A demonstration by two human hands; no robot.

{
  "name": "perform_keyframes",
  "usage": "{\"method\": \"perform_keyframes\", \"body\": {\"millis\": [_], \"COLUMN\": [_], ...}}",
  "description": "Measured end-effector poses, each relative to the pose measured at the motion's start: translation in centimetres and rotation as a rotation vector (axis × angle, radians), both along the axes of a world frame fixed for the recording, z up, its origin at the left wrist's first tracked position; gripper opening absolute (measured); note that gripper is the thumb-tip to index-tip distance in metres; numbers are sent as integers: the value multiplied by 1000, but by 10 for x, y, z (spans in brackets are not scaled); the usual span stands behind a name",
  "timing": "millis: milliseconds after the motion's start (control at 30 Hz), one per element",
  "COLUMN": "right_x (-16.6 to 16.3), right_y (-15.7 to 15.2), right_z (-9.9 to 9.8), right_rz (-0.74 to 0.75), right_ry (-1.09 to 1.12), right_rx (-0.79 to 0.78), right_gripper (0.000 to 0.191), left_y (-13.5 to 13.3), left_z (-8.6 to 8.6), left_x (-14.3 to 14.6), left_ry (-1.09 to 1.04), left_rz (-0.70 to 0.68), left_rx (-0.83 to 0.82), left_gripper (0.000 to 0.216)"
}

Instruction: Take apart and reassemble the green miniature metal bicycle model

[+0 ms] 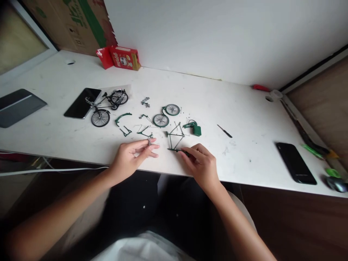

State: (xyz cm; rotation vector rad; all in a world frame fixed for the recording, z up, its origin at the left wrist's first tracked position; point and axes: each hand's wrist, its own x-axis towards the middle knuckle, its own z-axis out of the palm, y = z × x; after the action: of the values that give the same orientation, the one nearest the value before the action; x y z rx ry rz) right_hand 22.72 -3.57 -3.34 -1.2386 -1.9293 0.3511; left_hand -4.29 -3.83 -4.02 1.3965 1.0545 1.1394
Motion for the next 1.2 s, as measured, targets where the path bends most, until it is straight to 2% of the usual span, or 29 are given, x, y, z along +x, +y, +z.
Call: {"method": "perform_keyframes", "body": {"millis": [133, 333, 533, 633, 733, 833, 900, 1100, 1200], "right_x": [9, 19, 33, 44, 48, 43, 34, -12, -32], "right_y": [2, 7, 15, 20, 22, 18, 12, -6, -6], "right_z": [-3, -5, -5, 2, 13, 24, 29, 29, 29], "right_rz": [65, 82, 104, 131, 46, -71, -85, 86, 161], "right_ry": [17, 23, -157, -205, -188, -115, -14, 409, 492], "right_rx": [-94, -132, 59, 61, 61, 95, 59, -258, -311], "right_gripper": [27, 20, 15, 26, 33, 28, 25, 17, 19], "left_y": [2, 3, 4, 5, 7, 8, 9, 9, 8], "left_z": [4, 6, 1, 3, 6, 6, 6, 7, 10], "left_x": [-3, -3, -3, -4, -7, -9, -11, -13, -11], "left_ry": [4, 24, -69, -144, -158, -162, -181, -234, -249], "left_rz": [-30, -4, -19, -35, -68, -85, -95, -133, -176], "left_rx": [-21, -20, -73, -137, -175, -189, -193, -204, -227], "left_gripper": [31, 31, 37, 41, 41, 38, 37, 37, 36]}}
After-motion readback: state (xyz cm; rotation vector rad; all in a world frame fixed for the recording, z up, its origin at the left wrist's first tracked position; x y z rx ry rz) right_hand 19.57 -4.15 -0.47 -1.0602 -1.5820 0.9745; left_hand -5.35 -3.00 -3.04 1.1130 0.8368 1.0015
